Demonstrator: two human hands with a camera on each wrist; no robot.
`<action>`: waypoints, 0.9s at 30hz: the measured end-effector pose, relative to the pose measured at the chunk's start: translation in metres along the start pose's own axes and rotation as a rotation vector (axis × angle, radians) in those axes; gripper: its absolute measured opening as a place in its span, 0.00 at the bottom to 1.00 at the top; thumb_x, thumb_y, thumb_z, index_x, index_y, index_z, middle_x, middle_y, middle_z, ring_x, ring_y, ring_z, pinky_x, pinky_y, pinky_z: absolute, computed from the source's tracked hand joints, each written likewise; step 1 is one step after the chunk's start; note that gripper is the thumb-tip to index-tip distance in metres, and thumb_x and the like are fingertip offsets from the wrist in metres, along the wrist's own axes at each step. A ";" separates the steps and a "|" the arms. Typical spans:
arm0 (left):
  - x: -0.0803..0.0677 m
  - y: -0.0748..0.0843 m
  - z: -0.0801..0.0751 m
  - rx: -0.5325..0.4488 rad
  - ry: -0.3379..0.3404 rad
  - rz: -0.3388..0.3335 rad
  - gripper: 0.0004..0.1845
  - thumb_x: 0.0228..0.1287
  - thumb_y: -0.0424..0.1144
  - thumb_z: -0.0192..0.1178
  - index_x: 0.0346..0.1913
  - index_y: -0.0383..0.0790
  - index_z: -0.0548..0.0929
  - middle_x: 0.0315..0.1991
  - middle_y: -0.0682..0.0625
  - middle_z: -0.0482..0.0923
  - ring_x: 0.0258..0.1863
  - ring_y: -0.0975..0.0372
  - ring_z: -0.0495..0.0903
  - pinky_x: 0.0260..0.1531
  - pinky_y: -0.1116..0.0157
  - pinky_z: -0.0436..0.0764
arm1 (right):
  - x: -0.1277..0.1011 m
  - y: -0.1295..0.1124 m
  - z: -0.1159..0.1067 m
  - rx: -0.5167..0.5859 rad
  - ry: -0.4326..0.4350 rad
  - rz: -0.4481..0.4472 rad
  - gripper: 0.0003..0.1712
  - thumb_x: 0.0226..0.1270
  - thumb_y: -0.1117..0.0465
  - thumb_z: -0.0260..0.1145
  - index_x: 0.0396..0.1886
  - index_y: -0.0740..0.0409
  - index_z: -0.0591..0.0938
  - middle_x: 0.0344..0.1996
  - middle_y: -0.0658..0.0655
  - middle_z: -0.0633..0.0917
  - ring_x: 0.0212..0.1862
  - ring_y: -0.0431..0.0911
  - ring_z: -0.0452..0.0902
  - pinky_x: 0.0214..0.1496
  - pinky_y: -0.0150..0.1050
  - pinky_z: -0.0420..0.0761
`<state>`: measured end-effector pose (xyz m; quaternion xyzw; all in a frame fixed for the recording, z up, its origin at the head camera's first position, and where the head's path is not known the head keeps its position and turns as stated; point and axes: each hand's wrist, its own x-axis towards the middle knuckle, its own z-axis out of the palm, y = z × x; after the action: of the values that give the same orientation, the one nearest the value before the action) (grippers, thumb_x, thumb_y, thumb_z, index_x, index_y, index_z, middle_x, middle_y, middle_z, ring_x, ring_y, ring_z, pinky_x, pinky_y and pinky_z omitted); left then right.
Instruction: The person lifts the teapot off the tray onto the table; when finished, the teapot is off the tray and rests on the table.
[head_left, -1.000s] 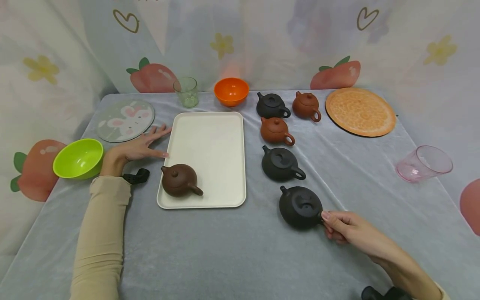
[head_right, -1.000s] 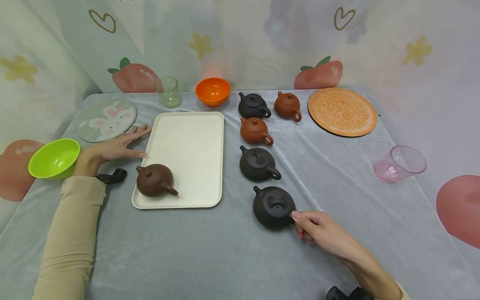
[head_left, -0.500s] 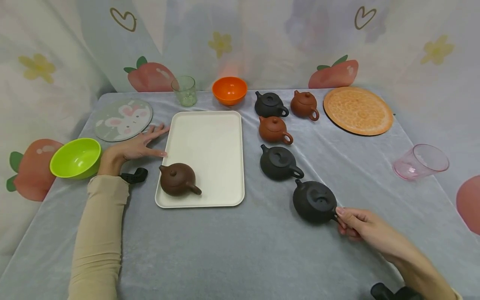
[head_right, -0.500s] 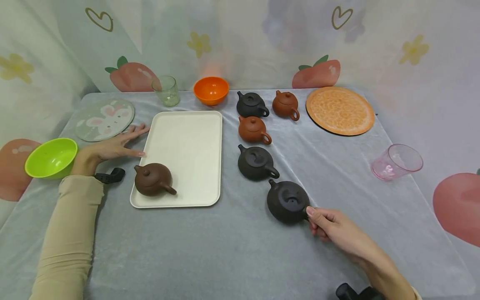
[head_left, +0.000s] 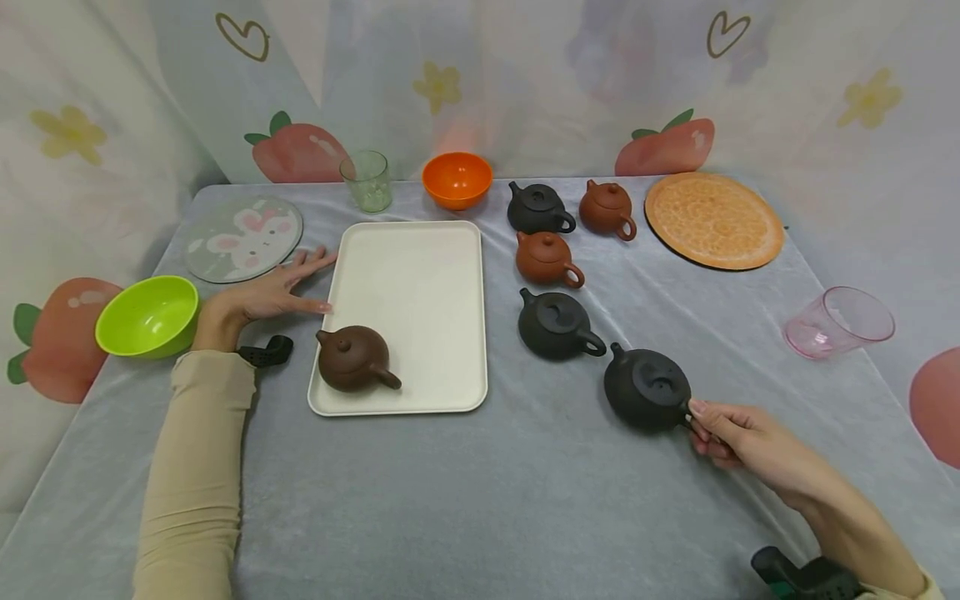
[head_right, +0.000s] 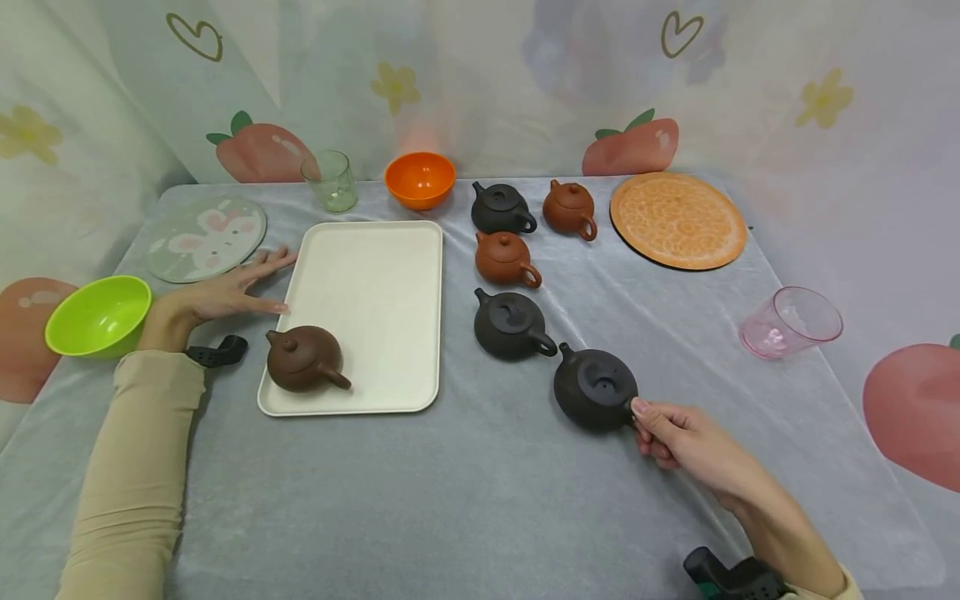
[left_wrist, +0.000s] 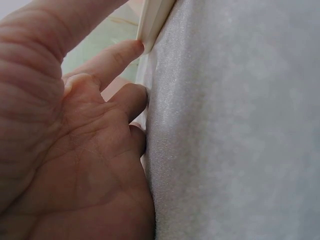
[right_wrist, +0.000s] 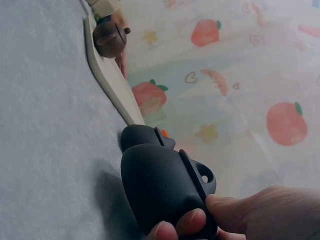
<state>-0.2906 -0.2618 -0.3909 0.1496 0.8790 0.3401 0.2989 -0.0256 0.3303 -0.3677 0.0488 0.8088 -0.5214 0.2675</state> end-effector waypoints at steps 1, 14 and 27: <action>0.000 0.000 0.000 0.002 0.001 0.000 0.51 0.61 0.45 0.68 0.78 0.66 0.45 0.79 0.57 0.24 0.75 0.56 0.16 0.66 0.33 0.29 | 0.001 0.000 -0.001 0.004 -0.005 -0.001 0.28 0.81 0.48 0.43 0.30 0.68 0.70 0.23 0.51 0.71 0.20 0.46 0.56 0.23 0.41 0.62; -0.001 0.002 0.000 0.003 -0.003 0.003 0.50 0.62 0.46 0.67 0.78 0.65 0.44 0.79 0.56 0.24 0.75 0.55 0.16 0.65 0.33 0.29 | 0.022 -0.007 -0.020 0.028 0.022 -0.045 0.26 0.81 0.49 0.44 0.28 0.66 0.69 0.23 0.51 0.72 0.21 0.43 0.57 0.24 0.43 0.57; -0.005 0.005 0.000 0.017 -0.005 0.018 0.51 0.61 0.47 0.68 0.78 0.61 0.44 0.79 0.54 0.25 0.75 0.53 0.17 0.66 0.34 0.30 | 0.063 -0.031 -0.041 0.007 0.099 0.051 0.27 0.77 0.40 0.46 0.29 0.57 0.73 0.25 0.48 0.75 0.27 0.37 0.68 0.31 0.32 0.74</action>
<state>-0.2865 -0.2603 -0.3853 0.1607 0.8797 0.3349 0.2968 -0.1056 0.3398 -0.3600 0.0959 0.8178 -0.5141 0.2403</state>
